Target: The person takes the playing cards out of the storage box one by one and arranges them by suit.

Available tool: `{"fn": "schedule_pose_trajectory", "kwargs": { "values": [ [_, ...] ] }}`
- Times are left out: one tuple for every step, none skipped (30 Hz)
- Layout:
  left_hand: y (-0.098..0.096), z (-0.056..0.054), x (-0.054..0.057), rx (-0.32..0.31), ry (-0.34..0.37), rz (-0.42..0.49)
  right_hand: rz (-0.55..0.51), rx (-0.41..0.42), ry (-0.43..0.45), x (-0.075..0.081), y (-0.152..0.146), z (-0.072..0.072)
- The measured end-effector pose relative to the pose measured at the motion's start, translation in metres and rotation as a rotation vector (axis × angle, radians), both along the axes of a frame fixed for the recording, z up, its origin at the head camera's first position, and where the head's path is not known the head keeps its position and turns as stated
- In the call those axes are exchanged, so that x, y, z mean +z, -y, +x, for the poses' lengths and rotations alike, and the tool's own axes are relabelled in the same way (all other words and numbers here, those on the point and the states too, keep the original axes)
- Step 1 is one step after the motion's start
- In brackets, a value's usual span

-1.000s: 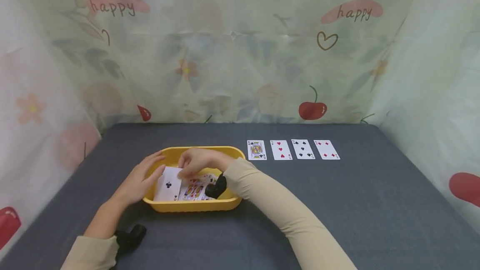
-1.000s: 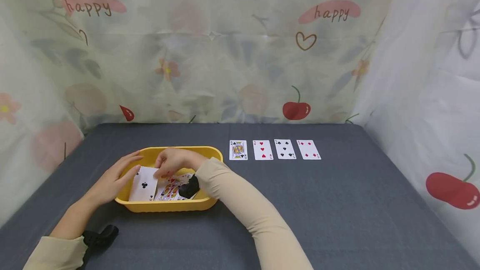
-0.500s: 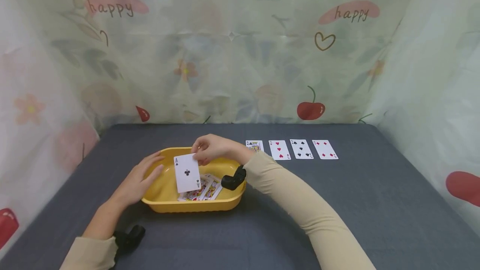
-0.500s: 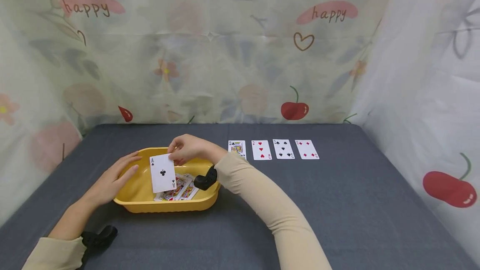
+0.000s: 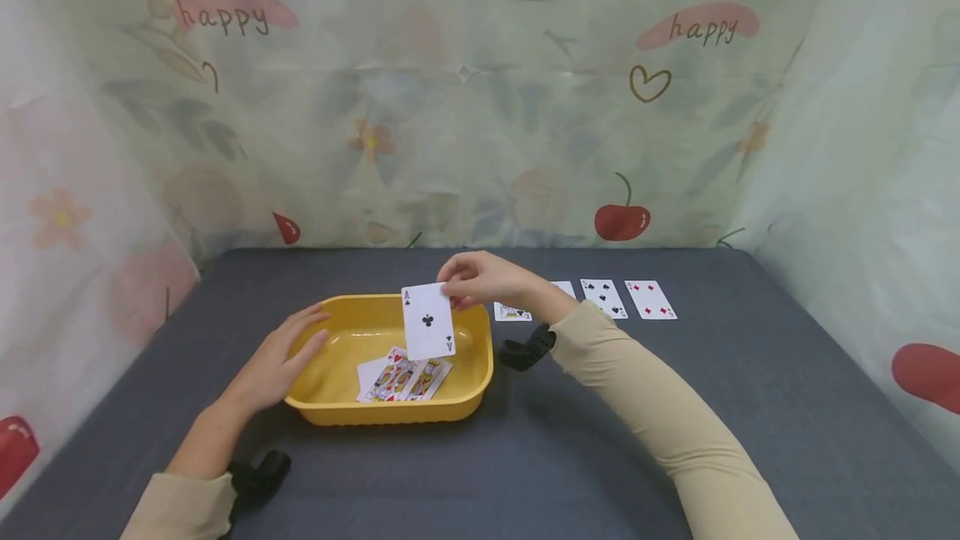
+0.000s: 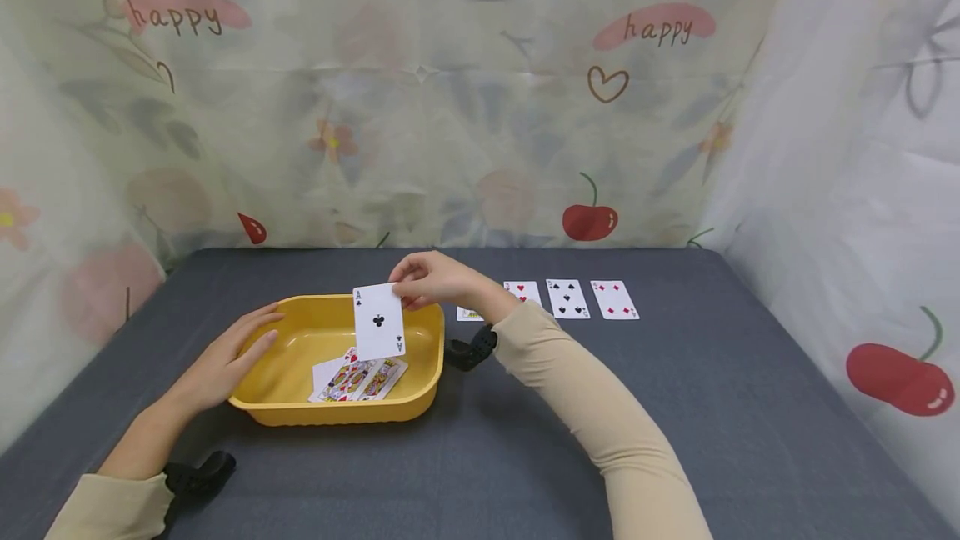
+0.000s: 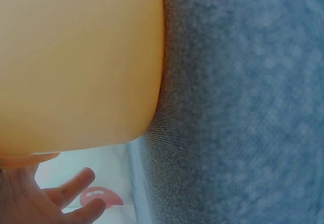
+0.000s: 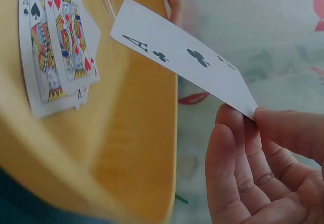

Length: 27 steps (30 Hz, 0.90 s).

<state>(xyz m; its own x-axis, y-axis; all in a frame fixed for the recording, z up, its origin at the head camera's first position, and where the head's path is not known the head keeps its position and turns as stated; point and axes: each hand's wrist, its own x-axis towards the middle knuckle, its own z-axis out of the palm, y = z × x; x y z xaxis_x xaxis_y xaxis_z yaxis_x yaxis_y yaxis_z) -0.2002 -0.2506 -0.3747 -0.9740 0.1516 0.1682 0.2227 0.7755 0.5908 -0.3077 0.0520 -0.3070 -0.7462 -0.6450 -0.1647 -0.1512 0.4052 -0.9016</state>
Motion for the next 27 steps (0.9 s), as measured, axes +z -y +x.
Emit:
{"fn": "schedule_pose_trajectory", "kwargs": {
  "values": [
    [0.000, 0.000, 0.000, 0.000, -0.001, 0.000, -0.005, -0.008, -0.001, 0.000, -0.005, 0.000],
    [0.000, 0.000, 0.000, 0.000, 0.000, 0.002, -0.010, -0.014, -0.003, 0.001, -0.011, 0.000],
    [-0.001, 0.000, 0.000, 0.000, 0.002, 0.003, -0.014, -0.022, -0.003, 0.001, -0.017, -0.001],
    [-0.001, 0.000, 0.000, 0.000, 0.003, 0.004, -0.018, -0.032, 0.000, 0.001, -0.022, -0.001],
    [-0.001, 0.000, 0.000, 0.001, 0.004, 0.003, -0.024, -0.043, 0.003, 0.001, -0.028, -0.001],
    [-0.001, 0.000, 0.000, 0.002, 0.006, 0.002, -0.027, -0.054, 0.003, 0.001, -0.033, -0.002],
    [-0.001, 0.000, 0.000, 0.002, 0.007, 0.003, -0.033, -0.067, 0.003, 0.001, -0.039, -0.002],
    [-0.001, 0.000, 0.000, 0.002, 0.005, 0.003, -0.039, -0.083, 0.003, 0.000, -0.044, -0.003],
    [-0.001, -0.001, 0.000, 0.002, 0.003, 0.002, -0.044, -0.099, 0.005, -0.001, -0.049, -0.004],
    [-0.001, 0.000, 0.000, 0.002, 0.002, 0.002, -0.047, -0.112, 0.002, -0.002, -0.055, -0.005],
    [-0.001, 0.000, 0.000, 0.001, 0.001, 0.001, -0.045, -0.127, -0.001, -0.003, -0.060, -0.006],
    [-0.001, 0.000, 0.000, 0.002, 0.001, 0.002, -0.040, -0.145, -0.002, -0.004, -0.065, -0.007],
    [-0.001, 0.000, 0.000, 0.003, 0.001, 0.002, -0.033, -0.163, -0.005, -0.005, -0.070, -0.007],
    [-0.001, 0.000, 0.000, 0.005, 0.003, 0.000, -0.028, -0.184, -0.004, -0.007, -0.076, -0.008],
    [-0.001, 0.000, 0.000, 0.007, 0.007, -0.002, -0.029, -0.200, -0.002, -0.009, -0.080, -0.008],
    [-0.001, 0.000, 0.000, 0.009, 0.010, -0.004, -0.026, -0.219, -0.001, -0.011, -0.085, -0.008],
    [-0.001, 0.000, 0.000, 0.011, 0.011, -0.005, -0.022, -0.240, 0.001, -0.014, -0.090, -0.008],
    [-0.001, -0.001, 0.000, 0.014, 0.013, -0.007, -0.027, -0.255, 0.004, -0.017, -0.094, -0.008],
    [-0.001, -0.001, 0.000, 0.016, 0.016, -0.008, -0.028, -0.267, 0.004, -0.020, -0.098, -0.009],
    [-0.001, -0.001, 0.000, 0.018, 0.021, -0.009, -0.031, -0.275, 0.005, -0.023, -0.102, -0.009],
    [-0.001, -0.001, 0.000, 0.020, 0.023, -0.009, -0.032, -0.280, 0.005, -0.027, -0.106, -0.009],
    [-0.001, -0.001, 0.000, 0.020, 0.024, -0.009, -0.026, -0.287, 0.003, -0.030, -0.109, -0.009],
    [-0.001, 0.000, 0.000, 0.022, 0.027, -0.009, -0.025, -0.286, 0.003, -0.034, -0.111, -0.009],
    [-0.001, 0.000, 0.000, 0.024, 0.031, -0.009, -0.028, -0.284, 0.008, -0.038, -0.113, -0.009],
    [-0.001, 0.000, 0.001, 0.025, 0.033, -0.010, -0.028, -0.285, 0.011, -0.041, -0.115, -0.009],
    [-0.001, 0.000, 0.001, 0.026, 0.033, -0.010, -0.029, -0.286, 0.021, -0.045, -0.116, -0.009],
    [-0.001, 0.000, 0.001, 0.026, 0.032, -0.010, -0.033, -0.289, 0.032, -0.049, -0.116, -0.009]
  ]
}}
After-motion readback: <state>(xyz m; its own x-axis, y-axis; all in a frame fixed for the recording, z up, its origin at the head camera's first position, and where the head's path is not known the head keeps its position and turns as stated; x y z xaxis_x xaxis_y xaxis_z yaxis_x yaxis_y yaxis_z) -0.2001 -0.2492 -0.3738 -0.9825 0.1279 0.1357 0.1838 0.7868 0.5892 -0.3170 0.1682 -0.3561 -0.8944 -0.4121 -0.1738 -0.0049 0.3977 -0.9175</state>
